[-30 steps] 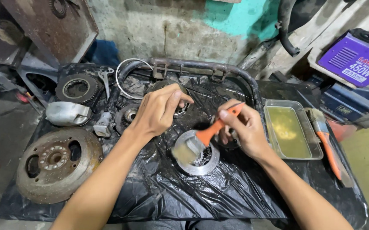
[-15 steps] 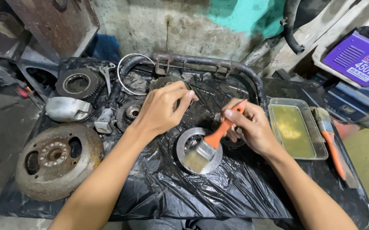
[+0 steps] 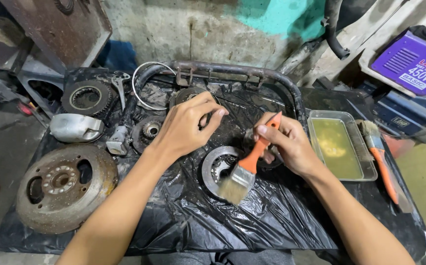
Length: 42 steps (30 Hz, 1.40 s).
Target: Clean motorcycle clutch components using a brush and solvent
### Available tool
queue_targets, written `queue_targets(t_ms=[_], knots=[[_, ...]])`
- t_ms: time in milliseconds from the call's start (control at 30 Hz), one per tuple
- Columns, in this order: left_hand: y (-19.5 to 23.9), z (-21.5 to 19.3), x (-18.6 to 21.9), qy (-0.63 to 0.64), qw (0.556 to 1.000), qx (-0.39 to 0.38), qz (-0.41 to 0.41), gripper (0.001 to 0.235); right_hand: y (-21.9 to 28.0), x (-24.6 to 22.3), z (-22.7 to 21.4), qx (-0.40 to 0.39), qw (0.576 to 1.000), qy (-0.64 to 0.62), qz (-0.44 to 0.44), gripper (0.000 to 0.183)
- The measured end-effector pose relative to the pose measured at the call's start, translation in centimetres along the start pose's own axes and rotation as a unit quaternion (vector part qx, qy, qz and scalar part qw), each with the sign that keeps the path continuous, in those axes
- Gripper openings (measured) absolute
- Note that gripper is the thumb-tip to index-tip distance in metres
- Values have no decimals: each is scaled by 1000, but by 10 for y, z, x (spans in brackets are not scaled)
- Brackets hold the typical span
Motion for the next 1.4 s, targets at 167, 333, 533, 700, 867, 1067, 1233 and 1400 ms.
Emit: queue_targets(t_ms=[167, 333, 533, 700, 867, 1067, 1233, 1400], knots=[[1, 0, 2, -2, 1000, -6, -3, 32, -3, -5, 4, 2, 1000, 4, -15, 23], [1, 1, 2, 2, 1000, -7, -1, 33, -3, -4, 5, 1, 1000, -6, -8, 24], [1, 2, 2, 5, 1000, -2, 2, 32, -3, 1, 5, -21, 1000, -12, 2, 25], [3, 5, 1, 6, 1000, -2, 7, 31, -5, 3, -2, -18, 1000, -6, 0, 26], [2, 5, 4, 5, 1000, -6, 6, 31, -7, -6, -3, 1, 1000, -22, -2, 24], [2, 8, 3, 10, 1000, -6, 8, 32, -9, 3, -14, 8, 1000, -28, -12, 26], [-3, 7, 6, -10, 1000, -18, 20, 31, -10, 3, -23, 25, 999, -17, -10, 26], [-2, 12, -7, -33, 999, -31, 21, 33, -6, 8, -30, 23, 1000, -5, 13, 26]])
Point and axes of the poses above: each hand's wrist, its own y-axis away from the middle knuckle, its own z-axis out of the palm, x = y × z, the point moved 3 cm from there along -y, towards the middle knuckle, and after that the axes turned 6 degrees about -z, right-handed, at the moved point
